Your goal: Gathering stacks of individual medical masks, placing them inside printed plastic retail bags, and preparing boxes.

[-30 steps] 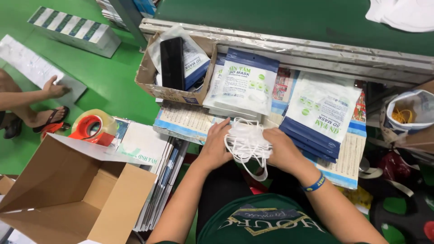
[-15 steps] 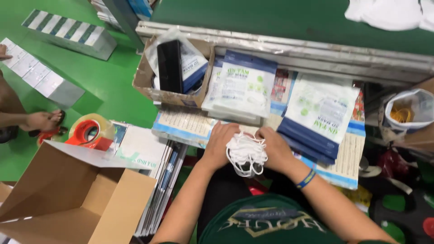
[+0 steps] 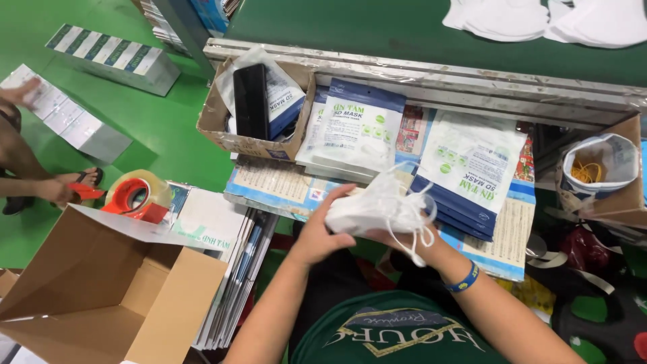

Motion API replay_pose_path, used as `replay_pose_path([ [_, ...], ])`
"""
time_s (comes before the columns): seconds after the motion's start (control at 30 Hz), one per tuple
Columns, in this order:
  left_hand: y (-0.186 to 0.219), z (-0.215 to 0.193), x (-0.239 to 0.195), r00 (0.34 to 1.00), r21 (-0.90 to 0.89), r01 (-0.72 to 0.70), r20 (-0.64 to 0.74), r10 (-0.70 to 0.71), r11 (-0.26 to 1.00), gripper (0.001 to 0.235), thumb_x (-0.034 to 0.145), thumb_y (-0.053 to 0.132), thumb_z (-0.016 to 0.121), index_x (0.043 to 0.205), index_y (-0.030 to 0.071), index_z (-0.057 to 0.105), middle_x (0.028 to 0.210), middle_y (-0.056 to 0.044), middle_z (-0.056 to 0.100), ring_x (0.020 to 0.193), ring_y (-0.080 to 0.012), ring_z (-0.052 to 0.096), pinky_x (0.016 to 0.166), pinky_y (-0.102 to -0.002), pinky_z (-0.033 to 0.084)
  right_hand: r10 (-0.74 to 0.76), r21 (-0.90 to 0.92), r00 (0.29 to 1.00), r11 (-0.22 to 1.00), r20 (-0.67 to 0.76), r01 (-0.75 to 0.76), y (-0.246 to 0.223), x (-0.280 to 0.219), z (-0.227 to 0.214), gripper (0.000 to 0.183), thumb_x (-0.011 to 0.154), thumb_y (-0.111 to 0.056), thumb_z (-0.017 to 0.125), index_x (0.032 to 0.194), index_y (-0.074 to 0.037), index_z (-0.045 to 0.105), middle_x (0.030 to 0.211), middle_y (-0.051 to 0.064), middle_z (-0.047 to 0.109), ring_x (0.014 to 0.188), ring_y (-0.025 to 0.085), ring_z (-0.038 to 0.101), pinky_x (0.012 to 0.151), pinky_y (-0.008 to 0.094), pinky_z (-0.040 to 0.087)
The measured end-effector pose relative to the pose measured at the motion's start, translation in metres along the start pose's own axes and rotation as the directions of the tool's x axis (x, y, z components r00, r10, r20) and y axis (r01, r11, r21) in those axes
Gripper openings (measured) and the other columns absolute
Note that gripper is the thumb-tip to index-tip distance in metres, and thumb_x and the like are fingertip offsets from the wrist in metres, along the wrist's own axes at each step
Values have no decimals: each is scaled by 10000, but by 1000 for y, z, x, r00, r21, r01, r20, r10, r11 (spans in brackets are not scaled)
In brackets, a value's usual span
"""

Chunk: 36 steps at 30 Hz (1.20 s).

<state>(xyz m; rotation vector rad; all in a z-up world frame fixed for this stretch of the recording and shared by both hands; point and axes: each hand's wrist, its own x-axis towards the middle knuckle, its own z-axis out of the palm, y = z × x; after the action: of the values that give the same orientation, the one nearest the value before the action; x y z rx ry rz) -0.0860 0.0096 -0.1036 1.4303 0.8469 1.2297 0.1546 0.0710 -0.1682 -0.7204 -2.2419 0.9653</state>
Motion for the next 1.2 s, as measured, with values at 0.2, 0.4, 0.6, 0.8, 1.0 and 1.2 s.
replay_pose_path([
  [0.2, 89, -23, -17, 958, -8, -103, 267, 101, 995, 242, 956, 241, 699, 1047, 16, 707, 945, -120, 695, 849, -230, 641, 819, -359, 524, 143, -135, 990, 980, -13, -143, -43, -28, -73, 265, 863, -302, 773, 1058, -123, 780, 1043, 58, 781, 954, 226, 758, 823, 342, 605],
  [0.4, 84, -32, 35, 820, 852, 171, 155, -551, 494, 393, 866, 438, 701, 1004, 77, 766, 1023, -203, 743, 992, -369, 679, 898, -464, 516, 245, -419, 933, 842, -265, -341, -35, -50, -141, 267, 837, -257, 731, 1036, -89, 792, 950, 101, 732, 849, 271, 711, 753, 371, 570],
  [0.6, 9, 77, 96, 636, 639, -287, 684, -357, 714, 469, 858, 486, 698, 1134, 117, 788, 1572, -234, 415, 1476, -393, 348, 1193, -451, 305, 314, -703, 941, 643, -121, -305, 0, -48, -128, 212, 825, -273, 726, 855, -64, 749, 834, 119, 669, 843, 324, 672, 737, 435, 545],
  [0.8, -45, 138, 114, 549, 757, -368, 645, -531, 540, 577, 811, 538, 719, 1252, 167, 725, 1658, -253, 150, 1557, -396, 78, 1214, -561, 127, 409, -629, 895, 653, -178, -423, 4, -31, -137, 200, 712, -169, 737, 890, -87, 695, 877, 98, 647, 856, 341, 671, 708, 454, 539],
  [1.0, -19, 140, 109, 540, 777, -421, 630, -558, 469, 524, 832, 505, 722, 1238, 173, 735, 1638, -248, 203, 1547, -386, 130, 1216, -534, 167, 193, -639, 926, 677, -326, -366, -11, -15, -130, 385, 664, -92, 735, 1043, -96, 667, 926, 123, 630, 792, 367, 657, 637, 455, 522],
  [1.2, 103, 100, 99, 562, 321, -85, 797, -220, 943, 485, 808, 136, 663, 1289, 177, 709, 1222, -171, 745, 1120, -329, 732, 984, -398, 566, 226, -227, 816, 891, -532, -394, -54, -17, -164, 353, 781, 27, 606, 1008, -148, 810, 741, 95, 645, 642, 239, 638, 605, 350, 504],
])
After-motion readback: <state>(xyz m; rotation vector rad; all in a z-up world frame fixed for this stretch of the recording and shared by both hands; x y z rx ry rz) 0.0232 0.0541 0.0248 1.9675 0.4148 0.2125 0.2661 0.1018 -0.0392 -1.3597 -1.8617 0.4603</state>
